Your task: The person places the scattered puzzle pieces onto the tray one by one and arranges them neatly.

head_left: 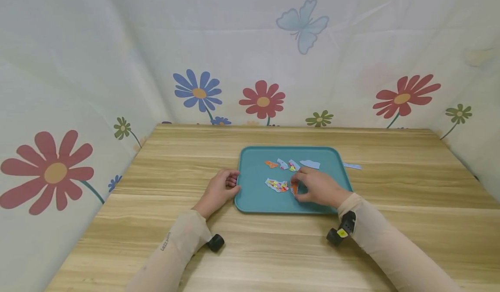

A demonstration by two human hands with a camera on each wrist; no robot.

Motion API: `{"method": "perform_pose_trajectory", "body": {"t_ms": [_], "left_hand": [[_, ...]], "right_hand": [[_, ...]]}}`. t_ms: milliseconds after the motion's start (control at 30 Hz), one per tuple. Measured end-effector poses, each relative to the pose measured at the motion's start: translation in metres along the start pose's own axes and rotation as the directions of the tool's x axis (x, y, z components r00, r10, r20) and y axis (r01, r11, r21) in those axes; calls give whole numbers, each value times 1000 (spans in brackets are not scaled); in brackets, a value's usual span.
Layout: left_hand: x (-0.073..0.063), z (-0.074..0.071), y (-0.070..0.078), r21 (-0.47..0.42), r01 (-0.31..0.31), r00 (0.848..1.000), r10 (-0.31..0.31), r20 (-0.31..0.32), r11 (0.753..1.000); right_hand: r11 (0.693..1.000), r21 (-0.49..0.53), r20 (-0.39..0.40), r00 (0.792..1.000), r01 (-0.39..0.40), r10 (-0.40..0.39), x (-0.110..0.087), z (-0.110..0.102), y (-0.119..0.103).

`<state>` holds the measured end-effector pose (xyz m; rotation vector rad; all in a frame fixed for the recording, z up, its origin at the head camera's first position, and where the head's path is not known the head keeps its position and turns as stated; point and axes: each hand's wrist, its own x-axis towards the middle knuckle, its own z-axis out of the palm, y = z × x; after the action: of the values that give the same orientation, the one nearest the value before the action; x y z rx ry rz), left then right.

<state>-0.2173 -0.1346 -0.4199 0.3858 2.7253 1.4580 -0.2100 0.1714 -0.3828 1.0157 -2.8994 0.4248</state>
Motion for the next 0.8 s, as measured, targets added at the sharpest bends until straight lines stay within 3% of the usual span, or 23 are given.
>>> {"method": "perform_pose_trajectory", "body": {"t_ms": [433, 800], "left_hand": [[-1, 0, 1, 4, -6, 1000, 6, 3, 1000], [-1, -1, 0, 2, -4, 1000, 4, 9, 1000]], "right_hand": [[999, 6, 36, 998, -47, 46, -4, -21, 8], [991, 43, -28, 991, -129, 131, -9, -34, 20]]}}
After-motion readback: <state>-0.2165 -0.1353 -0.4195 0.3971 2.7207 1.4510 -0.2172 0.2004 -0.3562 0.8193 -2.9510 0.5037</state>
